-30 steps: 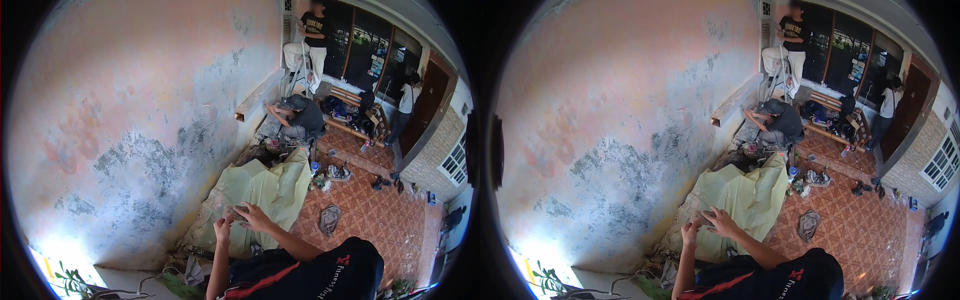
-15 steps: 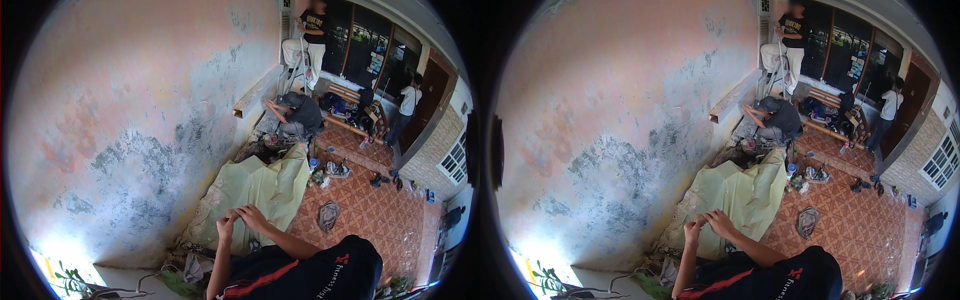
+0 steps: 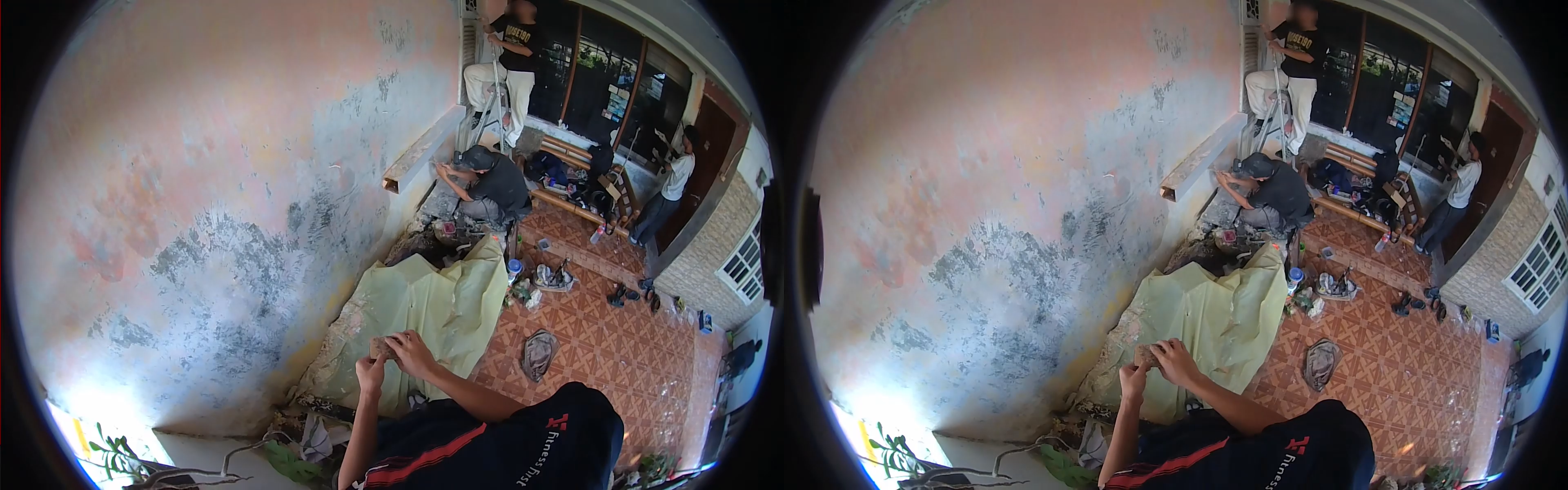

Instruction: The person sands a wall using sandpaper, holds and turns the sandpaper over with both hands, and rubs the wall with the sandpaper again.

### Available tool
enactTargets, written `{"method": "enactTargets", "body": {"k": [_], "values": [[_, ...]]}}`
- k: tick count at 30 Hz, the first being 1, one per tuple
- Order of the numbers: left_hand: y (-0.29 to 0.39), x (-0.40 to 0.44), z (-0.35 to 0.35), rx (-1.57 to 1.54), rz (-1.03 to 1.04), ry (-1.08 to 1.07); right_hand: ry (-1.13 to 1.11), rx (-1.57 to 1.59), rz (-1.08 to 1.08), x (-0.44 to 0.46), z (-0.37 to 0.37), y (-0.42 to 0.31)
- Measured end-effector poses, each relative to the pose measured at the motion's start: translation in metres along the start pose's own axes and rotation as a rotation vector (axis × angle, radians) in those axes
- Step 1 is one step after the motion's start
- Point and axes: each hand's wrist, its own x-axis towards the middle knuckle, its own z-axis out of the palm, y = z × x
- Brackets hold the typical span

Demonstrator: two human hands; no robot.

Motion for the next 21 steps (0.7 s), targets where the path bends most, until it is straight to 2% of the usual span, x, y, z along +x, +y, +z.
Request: {"method": "enactTargets", "body": {"k": [6,21], "values": [[0.002,0.000,0.002,0.017,0.051,0.005,0.052,0.129,0.020,0.004,-0.004,0.002],[0.002,0.016,0.012,0.071,0.111,0.036,0.121,0.096,0.055,0.009,-0.020,0.004]]}}
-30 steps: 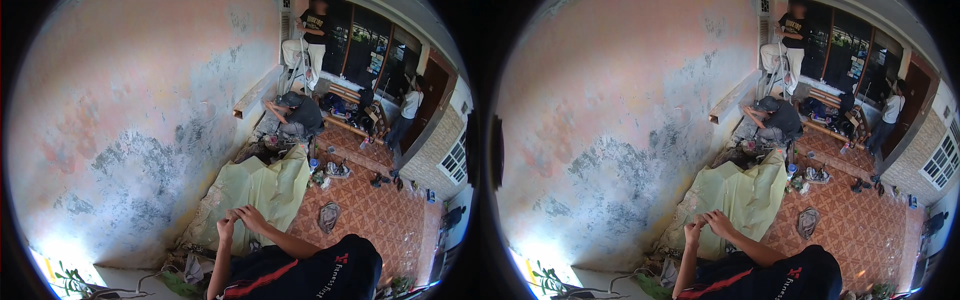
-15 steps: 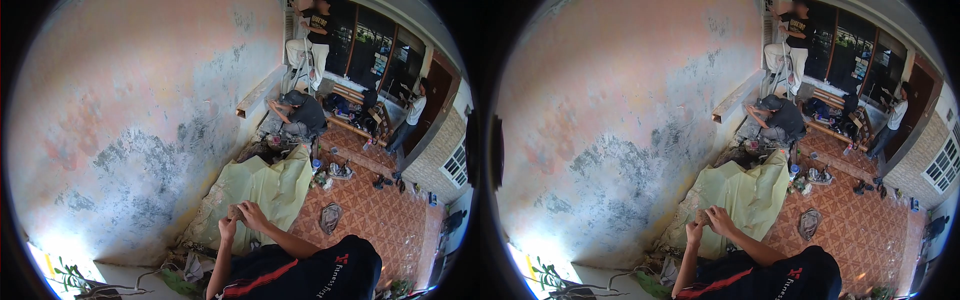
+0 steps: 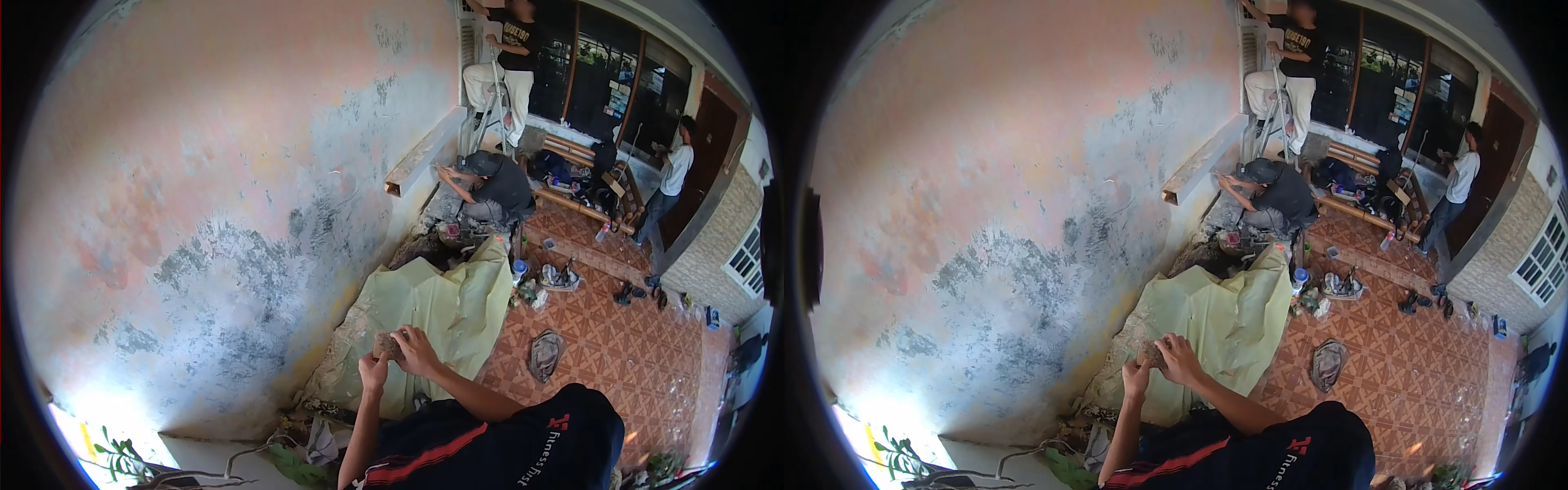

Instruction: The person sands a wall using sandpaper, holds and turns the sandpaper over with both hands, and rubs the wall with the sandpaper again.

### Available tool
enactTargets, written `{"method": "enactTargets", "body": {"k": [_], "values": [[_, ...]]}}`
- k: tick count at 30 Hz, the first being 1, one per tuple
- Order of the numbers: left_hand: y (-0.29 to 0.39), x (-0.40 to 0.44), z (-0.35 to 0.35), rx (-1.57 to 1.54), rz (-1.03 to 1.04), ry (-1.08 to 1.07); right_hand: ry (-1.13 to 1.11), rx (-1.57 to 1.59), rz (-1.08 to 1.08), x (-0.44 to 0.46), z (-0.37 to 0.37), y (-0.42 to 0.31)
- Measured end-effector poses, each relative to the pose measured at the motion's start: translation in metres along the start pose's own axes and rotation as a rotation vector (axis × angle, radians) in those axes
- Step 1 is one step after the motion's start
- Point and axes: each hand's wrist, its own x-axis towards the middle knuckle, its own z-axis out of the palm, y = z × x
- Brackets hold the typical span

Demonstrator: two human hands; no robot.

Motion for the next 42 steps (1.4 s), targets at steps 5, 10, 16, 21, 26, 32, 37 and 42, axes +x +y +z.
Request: {"method": "enactTargets", "body": {"k": [5,10,16,21,26,32,37,42], "values": [[0.000,0.004,0.003,0.060,0.015,0.005,0.008,0.036,0.016,0.001,0.000,0.003],[0.021,-0.002,0.003,0.101,-0.006,0.027,0.001,0.058,0.033,0.003,0.000,0.006],[0.029,0.002,0.001,0.140,0.021,0.002,-0.030,0.057,0.040,0.006,0.004,0.012],[0.036,0.004,-0.003,0.067,0.044,-0.044,-0.060,0.128,0.109,0.011,0.007,0.020],[0.032,0.004,0.002,0.135,0.055,-0.046,-0.144,0.159,0.139,0.012,0.008,0.029],[0.025,0.009,0.004,0.197,0.132,-0.064,-0.145,0.167,0.158,0.012,0.009,0.030],[0.027,0.008,0.003,0.194,0.122,-0.052,-0.160,0.228,0.146,0.012,0.016,0.031],[0.034,0.003,-0.006,0.174,0.120,-0.031,-0.164,0.319,0.102,0.017,0.013,0.028]]}}
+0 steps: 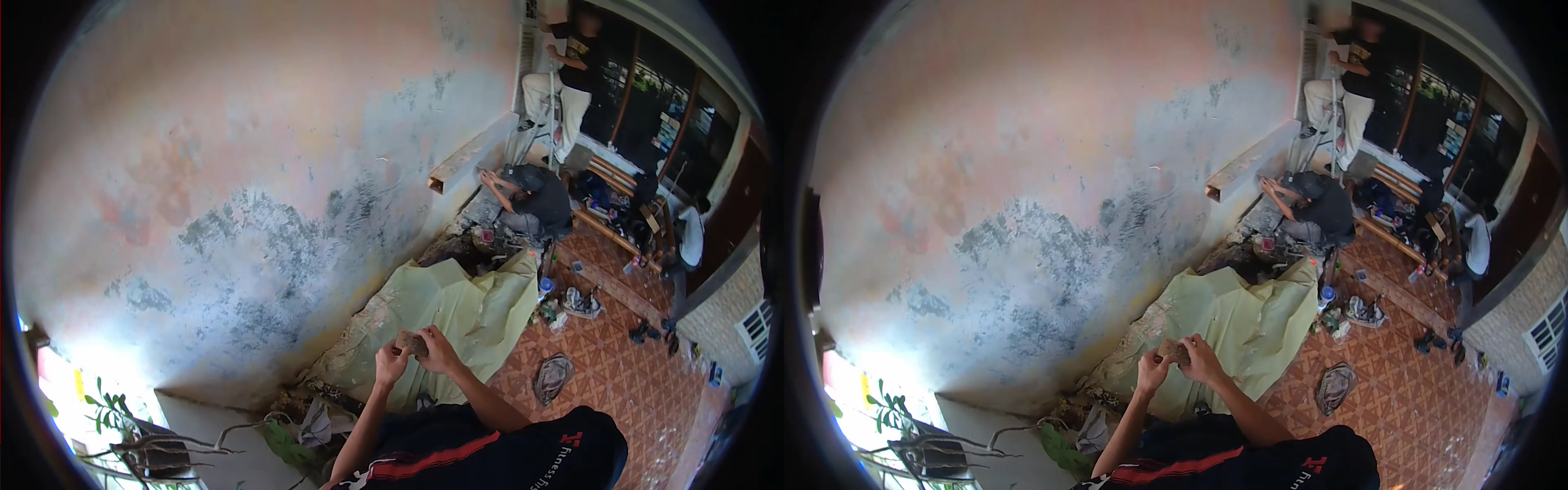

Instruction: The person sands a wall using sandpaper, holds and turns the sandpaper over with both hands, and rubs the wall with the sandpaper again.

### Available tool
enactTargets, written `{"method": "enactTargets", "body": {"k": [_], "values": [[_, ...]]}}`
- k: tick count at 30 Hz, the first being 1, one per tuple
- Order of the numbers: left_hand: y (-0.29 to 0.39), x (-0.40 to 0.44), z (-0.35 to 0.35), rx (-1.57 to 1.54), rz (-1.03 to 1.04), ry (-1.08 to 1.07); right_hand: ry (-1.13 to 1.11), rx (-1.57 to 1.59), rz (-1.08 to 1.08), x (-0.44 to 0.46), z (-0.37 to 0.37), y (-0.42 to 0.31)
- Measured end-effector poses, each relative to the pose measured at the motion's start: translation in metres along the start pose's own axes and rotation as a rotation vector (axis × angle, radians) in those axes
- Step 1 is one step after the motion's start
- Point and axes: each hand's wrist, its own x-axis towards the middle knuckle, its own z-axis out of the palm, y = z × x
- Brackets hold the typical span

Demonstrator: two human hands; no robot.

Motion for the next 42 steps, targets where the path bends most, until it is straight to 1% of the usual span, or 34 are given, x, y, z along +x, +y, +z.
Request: {"method": "enactTargets", "body": {"k": [4,6,7,10,12,14,15,16,17,19,20,22,25,29,32,35,38,41,42], "values": [[-0.004,-0.002,-0.008,-0.099,-0.057,-0.050,0.020,0.161,0.012,0.003,0.008,0.009],[-0.018,-0.001,-0.009,-0.187,-0.044,-0.077,-0.033,0.274,0.072,0.005,0.012,0.013],[-0.022,-0.002,-0.009,-0.234,-0.078,-0.049,-0.059,0.330,0.102,0.005,0.013,0.014],[-0.028,-0.004,-0.007,-0.357,-0.179,0.014,-0.285,0.457,0.253,0.010,0.006,0.010],[-0.030,-0.002,-0.009,-0.410,-0.249,0.019,-0.316,0.706,0.370,0.010,0.008,0.009],[-0.031,0.001,-0.009,-0.384,-0.262,0.056,-0.321,0.968,0.507,0.006,0.007,0.006],[-0.029,0.001,-0.009,-0.370,-0.270,0.078,-0.300,0.914,0.479,0.004,0.009,0.012],[-0.027,0.001,-0.008,-0.420,-0.261,0.129,-0.283,0.862,0.451,0.004,0.012,0.018],[-0.025,0.001,-0.007,-0.404,-0.260,0.107,-0.268,0.808,0.422,0.003,0.015,0.023],[-0.017,0.002,-0.007,-0.372,-0.260,0.066,-0.237,0.897,0.445,0.001,0.014,0.022],[-0.021,0.004,-0.004,-0.330,-0.223,0.031,-0.223,0.941,0.456,0.001,0.013,0.022],[-0.027,0.009,0.002,-0.247,-0.150,-0.036,-0.219,0.922,0.435,0.001,0.014,0.031],[-0.021,0.011,0.007,-0.278,-0.135,-0.084,-0.211,0.966,0.448,0.001,0.009,0.035],[-0.006,0.002,0.010,-0.422,-0.131,-0.096,-0.182,0.995,0.480,0.002,-0.010,0.019],[-0.011,0.011,0.010,-0.506,-0.102,-0.128,-0.163,1.206,0.552,-0.002,-0.014,0.009],[0.012,0.006,0.005,-0.575,-0.146,-0.121,-0.213,1.218,0.621,-0.003,-0.015,0.012],[0.006,0.012,0.001,-0.655,-0.181,-0.068,-0.237,1.335,0.616,-0.002,-0.023,0.000],[-0.004,0.023,-0.002,-0.740,-0.208,0.002,-0.412,1.329,0.569,-0.003,-0.019,0.008],[-0.005,0.023,-0.006,-0.710,-0.233,0.018,-0.427,1.295,0.572,-0.003,-0.020,0.001]]}}
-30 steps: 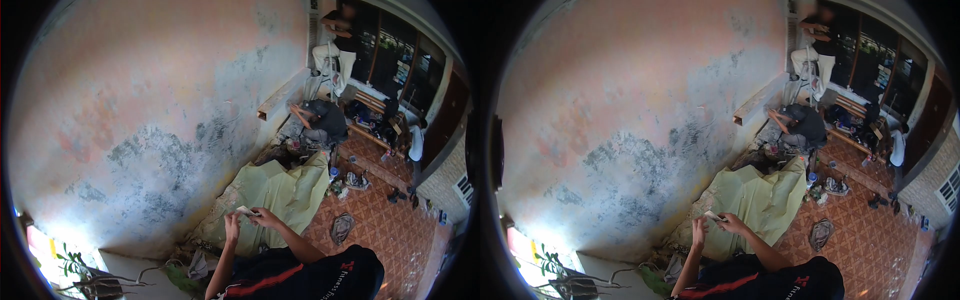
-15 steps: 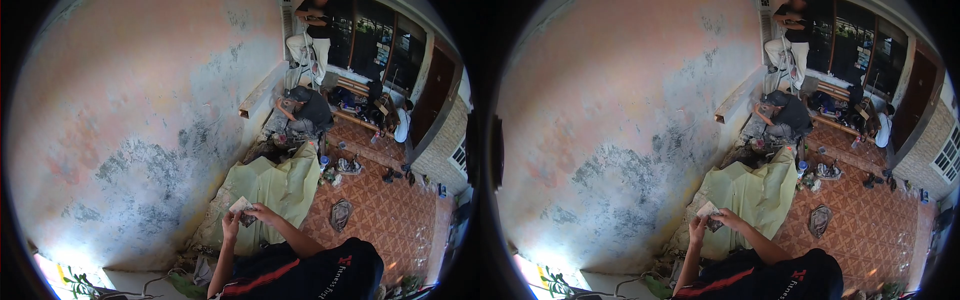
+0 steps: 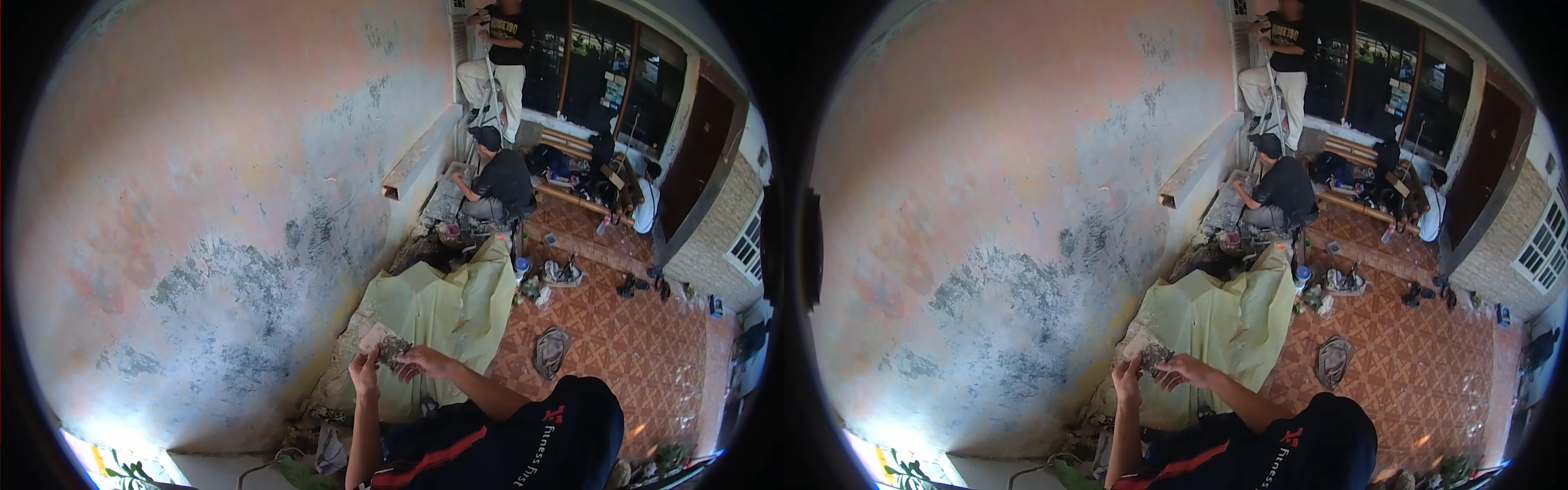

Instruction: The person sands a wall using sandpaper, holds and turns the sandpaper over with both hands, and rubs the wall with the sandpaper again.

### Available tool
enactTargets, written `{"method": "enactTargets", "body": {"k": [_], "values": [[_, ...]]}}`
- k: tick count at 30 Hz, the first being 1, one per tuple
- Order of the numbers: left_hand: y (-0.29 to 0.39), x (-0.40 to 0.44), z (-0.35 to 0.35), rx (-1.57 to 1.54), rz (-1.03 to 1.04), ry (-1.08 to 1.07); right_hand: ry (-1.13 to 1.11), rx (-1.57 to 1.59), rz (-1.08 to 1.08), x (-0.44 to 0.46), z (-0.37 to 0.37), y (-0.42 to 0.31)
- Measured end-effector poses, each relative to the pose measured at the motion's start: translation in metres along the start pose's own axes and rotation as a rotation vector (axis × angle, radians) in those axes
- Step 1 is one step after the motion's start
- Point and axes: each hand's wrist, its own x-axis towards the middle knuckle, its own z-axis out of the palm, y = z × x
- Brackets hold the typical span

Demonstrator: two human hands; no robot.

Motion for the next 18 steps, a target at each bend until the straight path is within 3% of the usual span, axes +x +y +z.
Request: {"method": "enactTargets", "body": {"k": [5,9,18], "values": [[0.016,-0.002,0.007,0.020,0.004,-0.061,0.015,-0.144,-0.008,0.017,0.017,0.004],[0.021,0.001,0.004,-0.071,-0.020,-0.078,0.160,-0.137,-0.148,0.030,0.037,-0.007],[0.038,0.003,0.013,-0.371,-0.055,-0.156,0.113,-0.064,-0.198,0.044,0.041,-0.024]]}}
